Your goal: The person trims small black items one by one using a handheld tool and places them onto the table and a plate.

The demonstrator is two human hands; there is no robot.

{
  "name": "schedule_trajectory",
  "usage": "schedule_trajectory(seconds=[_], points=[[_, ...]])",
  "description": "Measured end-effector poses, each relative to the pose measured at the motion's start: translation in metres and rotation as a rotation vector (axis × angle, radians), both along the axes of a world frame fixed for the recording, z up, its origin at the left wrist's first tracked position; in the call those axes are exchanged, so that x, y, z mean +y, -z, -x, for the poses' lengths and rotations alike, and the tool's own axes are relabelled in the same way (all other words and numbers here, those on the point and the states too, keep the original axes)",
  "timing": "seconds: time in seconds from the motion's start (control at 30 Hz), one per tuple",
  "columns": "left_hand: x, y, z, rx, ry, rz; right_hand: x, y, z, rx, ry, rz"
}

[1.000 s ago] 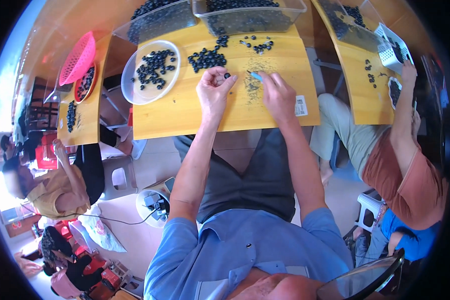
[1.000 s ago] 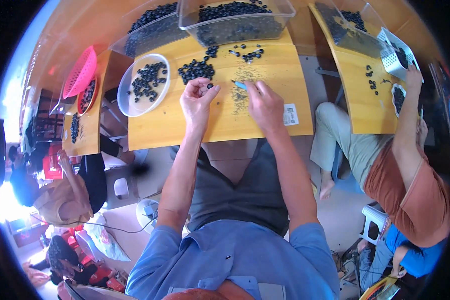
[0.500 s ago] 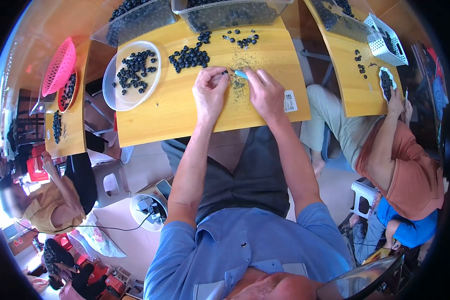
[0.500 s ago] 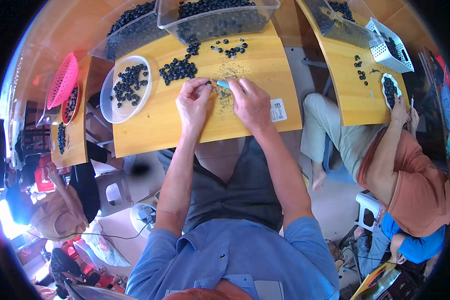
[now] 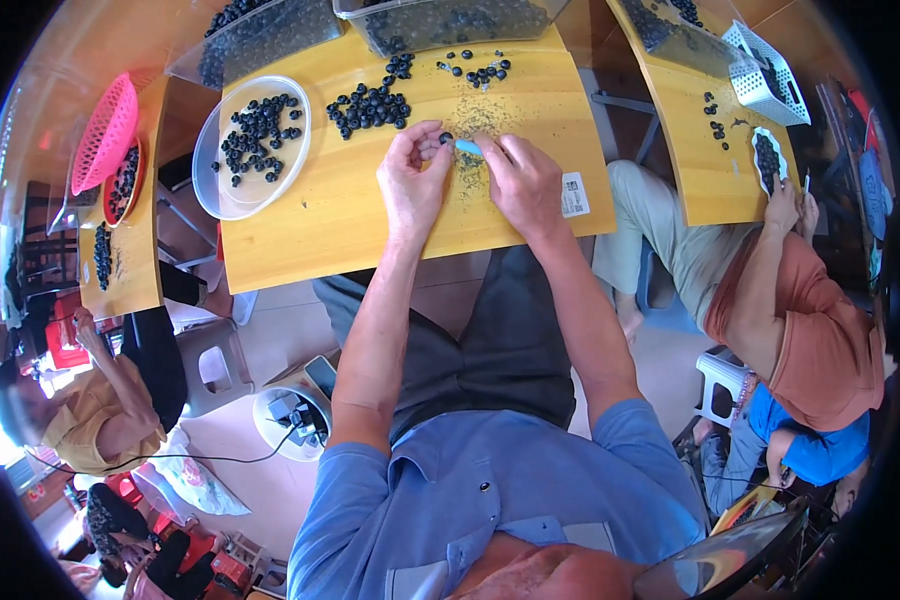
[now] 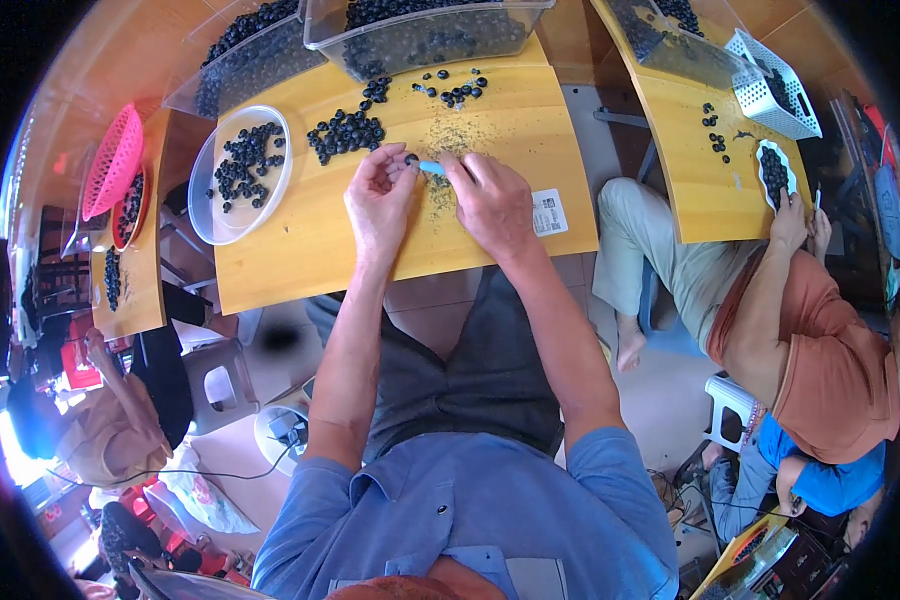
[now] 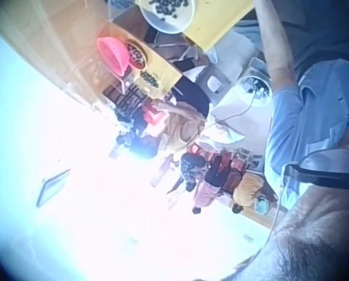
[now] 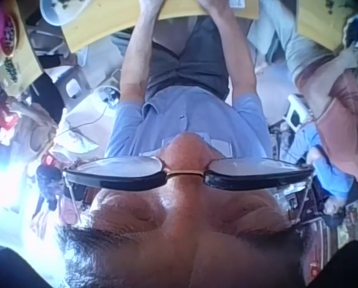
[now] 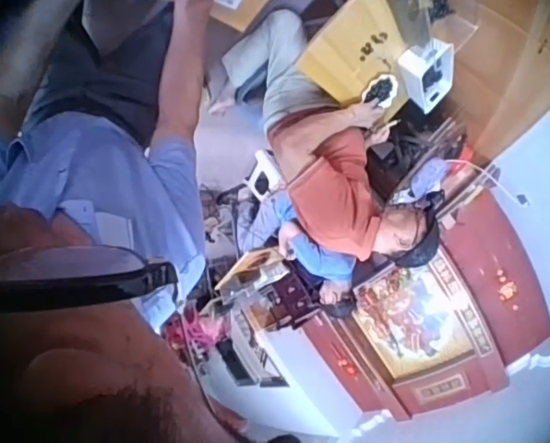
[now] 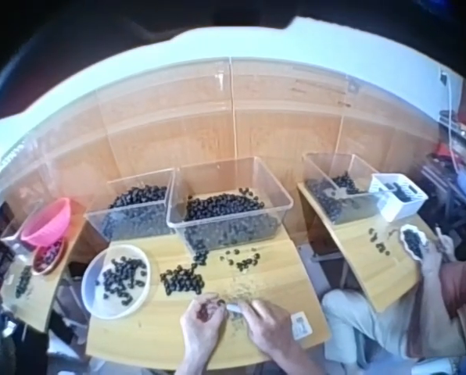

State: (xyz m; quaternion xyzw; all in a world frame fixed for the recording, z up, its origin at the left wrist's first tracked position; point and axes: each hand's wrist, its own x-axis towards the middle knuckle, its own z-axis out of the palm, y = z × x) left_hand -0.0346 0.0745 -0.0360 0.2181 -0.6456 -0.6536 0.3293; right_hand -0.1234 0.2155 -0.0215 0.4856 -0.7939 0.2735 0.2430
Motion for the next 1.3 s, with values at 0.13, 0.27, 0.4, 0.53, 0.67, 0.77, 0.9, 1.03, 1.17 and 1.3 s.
schedule_trajectory(seconds=[0.13, 0.27, 0.4, 0.53, 0.67, 0.77, 0.9, 1.03, 1.17, 1.3], points=[[0.000, 0.001, 0.000, -0.012, 0.001, 0.031, 0.000, 0.001, 0.000, 0.010, -0.002, 0.014], [0.000, 0.001, -0.001, -0.023, 0.001, 0.087, 0.000, 0.000, -0.001, 0.011, 0.000, 0.009], [0.001, -0.001, -0.001, -0.042, -0.006, 0.128, 0.001, -0.001, -0.001, 0.018, 0.004, 0.005], [0.002, -0.003, -0.002, -0.056, -0.006, 0.146, 0.001, 0.000, -0.001, 0.018, 0.009, 0.002], [0.003, -0.004, -0.002, -0.071, -0.008, 0.172, 0.001, 0.000, -0.001, 0.001, 0.006, 0.009], [0.002, -0.002, -0.001, -0.058, 0.001, 0.136, 0.001, -0.001, -0.001, -0.001, 0.006, 0.012], [0.004, 0.001, 0.000, -0.011, 0.007, 0.088, 0.001, 0.004, 0.000, -0.019, 0.013, 0.011], [0.007, -0.001, -0.002, 0.095, -0.005, 0.034, -0.002, 0.007, 0.004, -0.099, 0.131, -0.072], [0.001, -0.002, -0.007, 0.091, -0.009, 0.031, -0.006, 0.005, 0.001, -0.083, 0.108, 0.022], [0.000, -0.010, -0.005, 0.074, -0.129, 0.444, -0.005, 0.010, 0.004, -0.068, 0.095, 0.001]])
